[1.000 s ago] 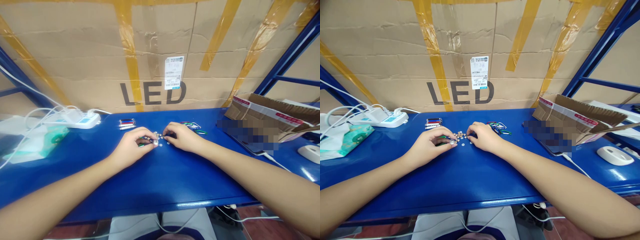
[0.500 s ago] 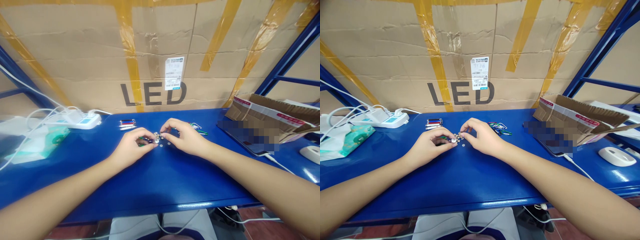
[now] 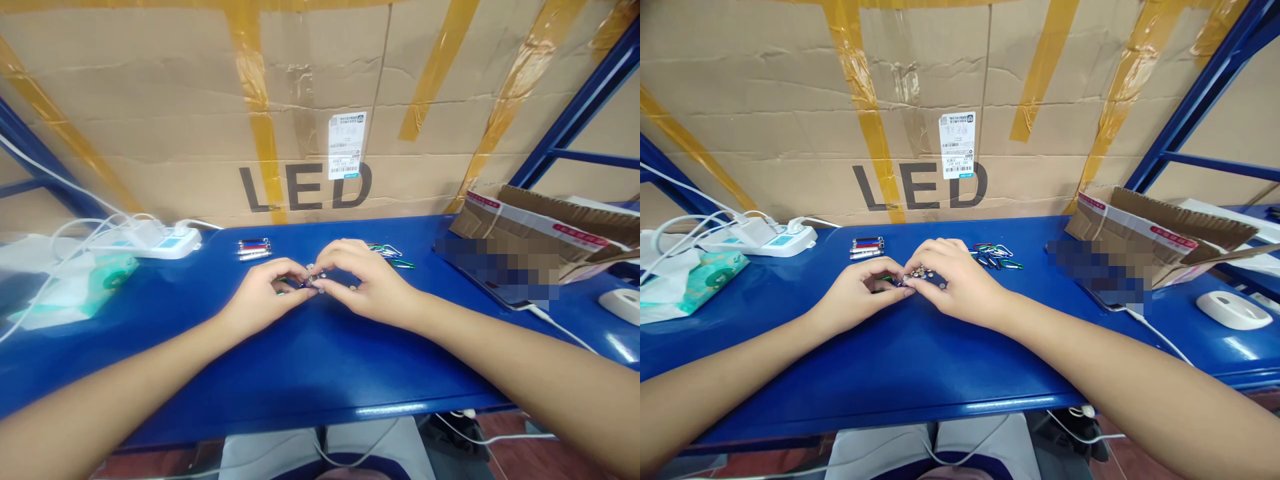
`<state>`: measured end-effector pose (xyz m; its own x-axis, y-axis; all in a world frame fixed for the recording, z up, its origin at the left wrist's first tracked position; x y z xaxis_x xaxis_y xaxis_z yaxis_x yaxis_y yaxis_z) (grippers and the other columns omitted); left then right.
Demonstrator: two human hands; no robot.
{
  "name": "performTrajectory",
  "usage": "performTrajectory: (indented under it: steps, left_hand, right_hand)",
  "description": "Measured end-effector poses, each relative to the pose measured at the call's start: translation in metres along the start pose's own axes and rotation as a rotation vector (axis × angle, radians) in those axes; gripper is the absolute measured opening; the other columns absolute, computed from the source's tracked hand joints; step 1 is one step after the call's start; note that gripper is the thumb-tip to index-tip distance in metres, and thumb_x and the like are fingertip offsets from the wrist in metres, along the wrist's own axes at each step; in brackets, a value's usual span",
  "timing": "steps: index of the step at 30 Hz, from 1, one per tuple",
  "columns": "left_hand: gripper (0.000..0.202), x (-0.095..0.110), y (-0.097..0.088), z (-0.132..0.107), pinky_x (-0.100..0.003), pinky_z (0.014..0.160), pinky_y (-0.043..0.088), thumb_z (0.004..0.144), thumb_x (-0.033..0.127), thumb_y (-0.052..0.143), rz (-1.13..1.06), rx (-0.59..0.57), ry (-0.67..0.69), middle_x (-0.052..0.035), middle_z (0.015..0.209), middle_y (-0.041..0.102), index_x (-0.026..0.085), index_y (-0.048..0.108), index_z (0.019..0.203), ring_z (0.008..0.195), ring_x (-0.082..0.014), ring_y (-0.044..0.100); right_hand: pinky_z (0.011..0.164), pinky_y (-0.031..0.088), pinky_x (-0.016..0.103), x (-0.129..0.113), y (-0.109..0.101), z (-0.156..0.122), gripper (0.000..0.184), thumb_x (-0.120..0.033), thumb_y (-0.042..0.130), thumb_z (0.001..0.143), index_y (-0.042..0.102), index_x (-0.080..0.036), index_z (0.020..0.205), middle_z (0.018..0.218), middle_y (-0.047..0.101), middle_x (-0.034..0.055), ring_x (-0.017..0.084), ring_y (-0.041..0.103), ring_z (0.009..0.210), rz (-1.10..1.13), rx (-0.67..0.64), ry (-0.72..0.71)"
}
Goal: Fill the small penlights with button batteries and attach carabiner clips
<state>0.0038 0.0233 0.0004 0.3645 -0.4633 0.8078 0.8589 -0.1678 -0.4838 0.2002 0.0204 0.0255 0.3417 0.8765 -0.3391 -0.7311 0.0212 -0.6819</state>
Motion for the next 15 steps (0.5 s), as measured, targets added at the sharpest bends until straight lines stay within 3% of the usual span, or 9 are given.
performTrajectory:
  steps: [15]
  left_hand:
    - [0.023, -0.0028, -0.0004, -0.0002, -0.031, 0.075, 0.060, 0.077, 0.036, 0.078, -0.042, 0.008, 0.012, -0.0069, 0.094, 0.072, 0.017, 0.072, 0.088, 0.086, -0.0194, 0.069]
  right_hand:
    - [0.091, 0.040, 0.038, 0.0005, -0.0015, -0.0005, 0.012, -0.022, 0.065, 0.091, 0.063, -0.023, 0.103, 0.102, 0.072, 0.0042, 0.021, 0.064, 0.099, -0.037, -0.006, 0.028]
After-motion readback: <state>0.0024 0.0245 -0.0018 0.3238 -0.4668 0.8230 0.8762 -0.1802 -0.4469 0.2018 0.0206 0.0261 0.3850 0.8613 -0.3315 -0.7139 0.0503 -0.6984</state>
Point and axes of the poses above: each hand's wrist, its own z-axis towards the middle knuckle, its own y-axis out of the palm, x = y × z, the point moved 2 cm from there along z, towards the middle knuckle
